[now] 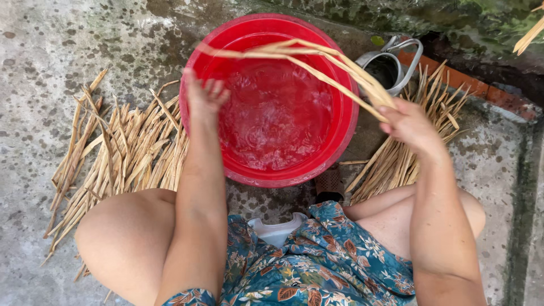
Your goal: The person sits on a concrete floor and repeatedly dips bundles of dried plant stalks into a red basin of water. They agitate the stalks in the water, lift them to drain, and then place them back into the basin. The person also gathers a larger bundle of stalks and ties them together with a thin strip.
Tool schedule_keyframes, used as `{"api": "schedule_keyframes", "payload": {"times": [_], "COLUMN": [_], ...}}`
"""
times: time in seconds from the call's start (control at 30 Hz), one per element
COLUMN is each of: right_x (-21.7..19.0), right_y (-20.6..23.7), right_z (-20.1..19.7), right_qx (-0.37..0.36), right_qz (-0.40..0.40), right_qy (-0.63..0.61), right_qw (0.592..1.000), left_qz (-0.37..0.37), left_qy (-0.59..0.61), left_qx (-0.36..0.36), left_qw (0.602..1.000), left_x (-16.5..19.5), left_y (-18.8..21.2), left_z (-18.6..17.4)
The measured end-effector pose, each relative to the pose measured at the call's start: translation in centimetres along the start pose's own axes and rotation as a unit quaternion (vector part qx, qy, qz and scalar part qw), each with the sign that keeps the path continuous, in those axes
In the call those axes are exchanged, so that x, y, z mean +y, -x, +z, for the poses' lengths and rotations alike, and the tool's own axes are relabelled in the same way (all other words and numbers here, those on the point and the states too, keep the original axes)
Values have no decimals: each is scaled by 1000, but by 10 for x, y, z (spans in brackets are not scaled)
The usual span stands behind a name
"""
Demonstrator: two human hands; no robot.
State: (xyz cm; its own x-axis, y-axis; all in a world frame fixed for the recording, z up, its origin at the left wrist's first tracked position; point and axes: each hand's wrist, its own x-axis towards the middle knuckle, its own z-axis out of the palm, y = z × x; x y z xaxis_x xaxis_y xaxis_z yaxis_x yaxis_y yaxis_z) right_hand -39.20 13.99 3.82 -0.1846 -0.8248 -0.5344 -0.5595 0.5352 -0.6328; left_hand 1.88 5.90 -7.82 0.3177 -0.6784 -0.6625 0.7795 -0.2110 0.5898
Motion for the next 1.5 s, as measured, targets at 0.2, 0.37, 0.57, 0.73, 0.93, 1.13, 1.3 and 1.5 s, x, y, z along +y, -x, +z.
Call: {"api": "schedule_keyframes", "payload": {"times": [0.2, 0.37, 0.57, 0.73, 0.93, 1.13, 1.3, 1.5], "right_x": [-5, 2, 23, 23, 14, 25, 25, 16], "right_y": [-30, -7, 30, 32, 2, -24, -18, -16], "right_z": [90, 109, 80, 46, 63, 80, 67, 83], "right_qx": [-110, -125, -252, -223, -176, -184, -60, -100], "right_qz": [-69, -161, -199, -142, -76, -79, -78, -83], "right_qy": [45, 111, 146, 148, -39, -69, -337, -496], "right_qw": [991, 973, 936, 953, 981, 977, 937, 858], "left_qz": [-195, -165, -35, 9, -127, -92, -11, -20], "left_qy": [-234, -70, 92, 110, -80, -9, 84, 60], "left_qx": [-365, -242, -102, -154, -251, -372, -290, -345], "left_qw": [880, 953, 990, 982, 956, 924, 953, 937], "left_x": [-126, -153, -60, -51, -114, -154, -115, -166], "left_y": [69, 73, -6, -13, 71, 93, 73, 101], "left_z": [60, 80, 27, 13, 52, 75, 73, 83]}}
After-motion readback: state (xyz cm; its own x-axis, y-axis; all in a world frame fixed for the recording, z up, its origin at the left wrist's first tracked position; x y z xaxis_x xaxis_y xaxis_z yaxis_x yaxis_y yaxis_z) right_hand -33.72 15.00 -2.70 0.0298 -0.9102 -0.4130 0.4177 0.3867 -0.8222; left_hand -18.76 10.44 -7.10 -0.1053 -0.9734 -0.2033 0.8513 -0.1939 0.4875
